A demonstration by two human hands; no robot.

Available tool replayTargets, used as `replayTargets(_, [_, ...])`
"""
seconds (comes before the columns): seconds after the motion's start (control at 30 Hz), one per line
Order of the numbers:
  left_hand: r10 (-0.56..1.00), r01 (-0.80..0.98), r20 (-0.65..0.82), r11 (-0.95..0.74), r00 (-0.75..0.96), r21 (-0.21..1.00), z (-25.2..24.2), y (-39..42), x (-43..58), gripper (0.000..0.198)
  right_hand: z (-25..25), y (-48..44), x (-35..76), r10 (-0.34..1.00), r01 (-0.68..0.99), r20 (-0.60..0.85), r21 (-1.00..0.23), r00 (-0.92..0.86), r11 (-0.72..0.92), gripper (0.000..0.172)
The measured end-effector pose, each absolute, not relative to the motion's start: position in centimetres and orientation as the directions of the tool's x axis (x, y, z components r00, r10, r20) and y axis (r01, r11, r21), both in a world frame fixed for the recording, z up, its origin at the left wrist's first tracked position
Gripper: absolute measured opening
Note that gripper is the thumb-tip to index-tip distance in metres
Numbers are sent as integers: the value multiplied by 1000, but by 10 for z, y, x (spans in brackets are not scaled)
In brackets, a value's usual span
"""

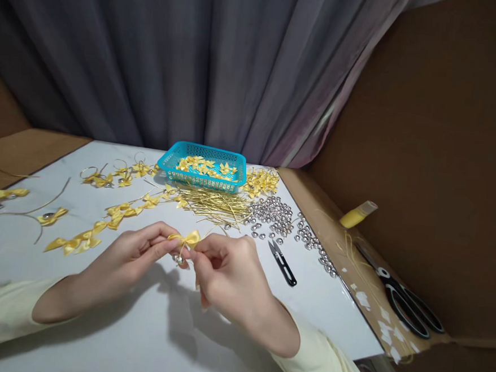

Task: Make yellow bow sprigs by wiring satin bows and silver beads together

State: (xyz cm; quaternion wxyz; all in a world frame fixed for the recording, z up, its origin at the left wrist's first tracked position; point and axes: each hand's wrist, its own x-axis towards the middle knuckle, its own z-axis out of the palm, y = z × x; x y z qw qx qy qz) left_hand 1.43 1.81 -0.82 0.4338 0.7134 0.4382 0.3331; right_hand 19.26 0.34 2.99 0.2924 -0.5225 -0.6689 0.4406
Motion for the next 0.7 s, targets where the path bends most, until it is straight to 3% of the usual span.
replayTargets(0.2, [846, 475, 326, -512, 421, 715, -23, 19, 8, 16, 24, 3, 192, 955, 399, -31, -912, -294, 93, 19])
replayTargets(0.4, [565, 426, 602, -824, 564, 373, -32, 25, 3, 29, 24, 4, 191, 951, 362, -38, -929, -308, 80, 19])
replayTargets(0.53, [412, 399, 689, -897, 597, 190, -28, 27, 4, 33, 22, 3, 188, 955, 348, -7, -932, -297, 101, 20])
replayTargets(0.7, [374, 410, 695, -904, 614, 124, -27, 27, 5, 35, 18, -1, 186, 963, 358, 50, -922, -266, 147, 20])
